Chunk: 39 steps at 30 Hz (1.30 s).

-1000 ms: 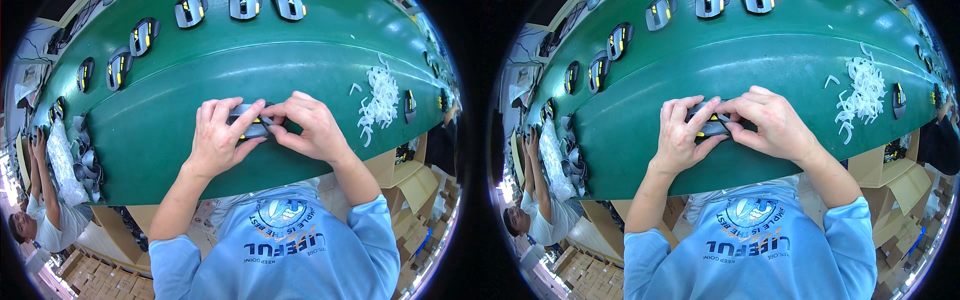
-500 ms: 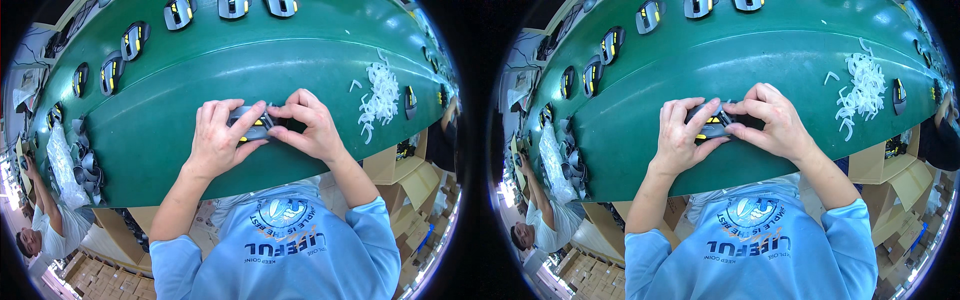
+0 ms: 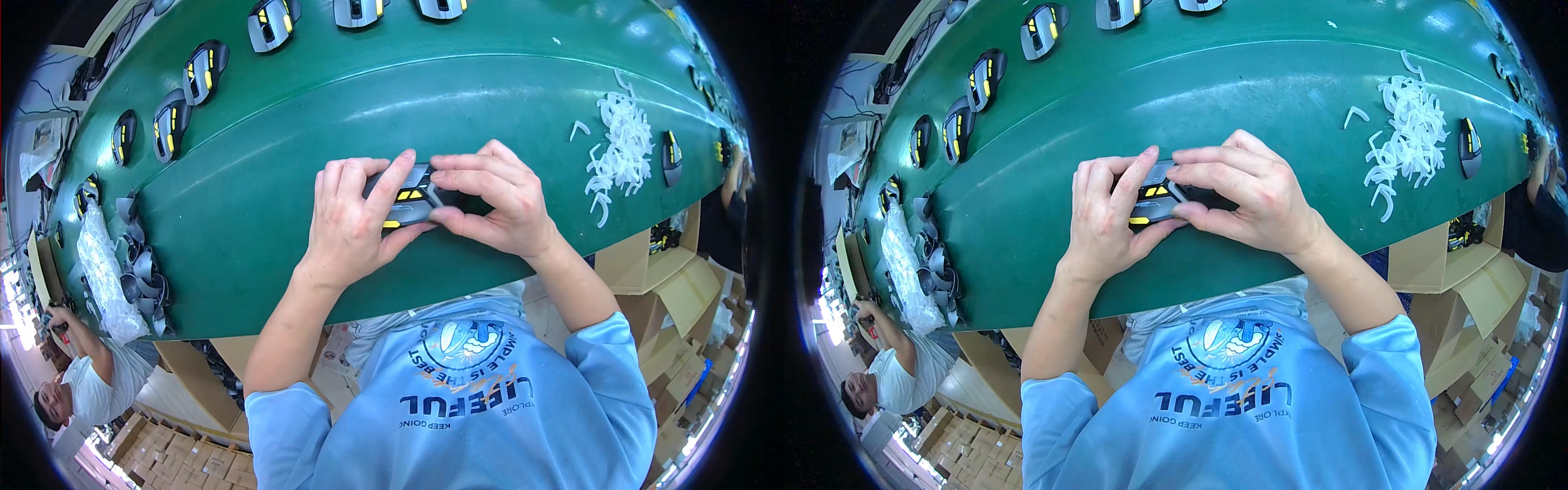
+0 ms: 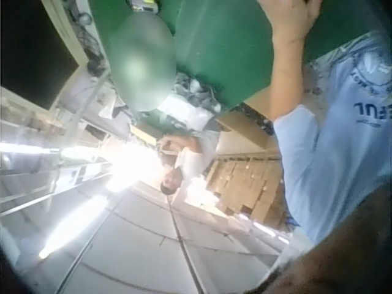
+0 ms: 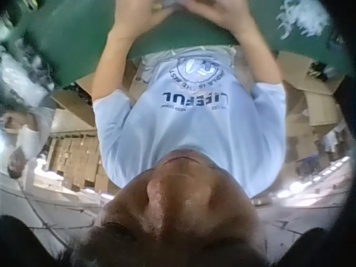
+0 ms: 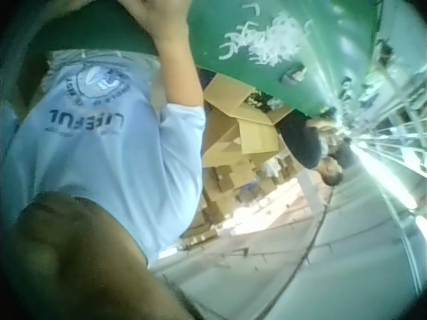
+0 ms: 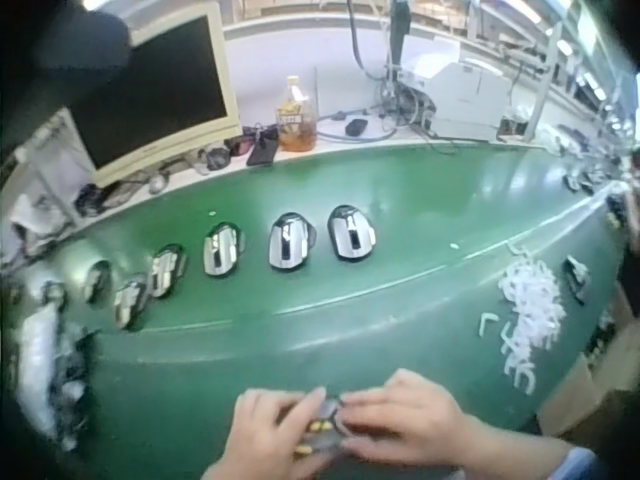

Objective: The person assembles computer mice by attaching plastic top shells onto mouse bases by hand and placing the assembled mice forward on the workbench.

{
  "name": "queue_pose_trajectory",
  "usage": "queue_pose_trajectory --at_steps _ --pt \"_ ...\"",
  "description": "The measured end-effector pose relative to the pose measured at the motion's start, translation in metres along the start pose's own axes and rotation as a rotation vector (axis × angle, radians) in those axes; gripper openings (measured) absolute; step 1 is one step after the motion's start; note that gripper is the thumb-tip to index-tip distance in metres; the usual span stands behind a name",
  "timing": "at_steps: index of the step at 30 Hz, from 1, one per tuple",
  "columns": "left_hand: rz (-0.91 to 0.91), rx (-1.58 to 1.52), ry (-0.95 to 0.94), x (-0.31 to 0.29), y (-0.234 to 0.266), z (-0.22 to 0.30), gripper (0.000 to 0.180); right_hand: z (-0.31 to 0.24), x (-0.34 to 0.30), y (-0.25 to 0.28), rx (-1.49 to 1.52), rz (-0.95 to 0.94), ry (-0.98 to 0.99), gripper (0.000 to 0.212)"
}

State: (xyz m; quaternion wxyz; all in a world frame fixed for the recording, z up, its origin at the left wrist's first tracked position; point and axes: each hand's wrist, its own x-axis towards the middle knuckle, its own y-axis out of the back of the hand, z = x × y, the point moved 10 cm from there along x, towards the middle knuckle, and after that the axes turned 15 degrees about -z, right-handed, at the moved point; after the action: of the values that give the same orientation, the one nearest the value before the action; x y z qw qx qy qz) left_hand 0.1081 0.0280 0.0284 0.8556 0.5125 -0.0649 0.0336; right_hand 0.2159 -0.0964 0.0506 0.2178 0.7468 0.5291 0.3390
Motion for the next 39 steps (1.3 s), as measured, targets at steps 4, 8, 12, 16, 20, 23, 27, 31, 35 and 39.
queue_pose_trajectory --at_steps 4,8,12,16,20,23,27,31,35,39 --pt "-0.016 0.002 0.009 0.0 -0.003 0.001 0.086 0.008 -0.004 -0.003 0.033 -0.047 -0.051 0.043" --pt "-0.005 -0.006 -0.009 0.0 -0.002 0.004 0.079 0.015 -0.005 -0.002 0.074 -0.055 -0.087 0.044" --pt "0.007 -0.001 -0.031 0.0 -0.005 0.008 0.078 0.022 -0.007 -0.001 0.077 -0.078 -0.115 0.046" --pt "-0.026 -0.022 -0.045 0.005 -0.009 0.01 0.078 0.025 -0.004 0.001 0.069 -0.132 -0.127 0.047" --pt "-0.033 0.004 -0.062 0.0 -0.007 0.009 0.071 0.024 0.003 -0.002 0.015 -0.171 -0.125 0.048" --pt "-0.009 0.008 -0.064 -0.003 0.003 0.012 0.066 0.02 0.001 -0.003 0.006 -0.176 -0.076 0.049" --pt "0.067 0.037 -0.076 -0.005 -0.004 0.017 0.061 0.021 -0.007 0.002 -0.032 -0.157 -0.124 0.051" --pt "0.134 0.031 -0.059 -0.013 -0.001 0.023 0.051 0.018 -0.008 -0.003 -0.03 -0.171 -0.116 0.048" --pt "0.139 0.115 -0.055 -0.006 0.005 0.025 0.045 0.019 0.001 -0.004 -0.104 -0.215 -0.093 0.049" --pt "0.102 0.108 -0.032 -0.008 0.004 0.023 0.047 0.022 0.001 -0.003 -0.089 -0.215 -0.141 0.051"
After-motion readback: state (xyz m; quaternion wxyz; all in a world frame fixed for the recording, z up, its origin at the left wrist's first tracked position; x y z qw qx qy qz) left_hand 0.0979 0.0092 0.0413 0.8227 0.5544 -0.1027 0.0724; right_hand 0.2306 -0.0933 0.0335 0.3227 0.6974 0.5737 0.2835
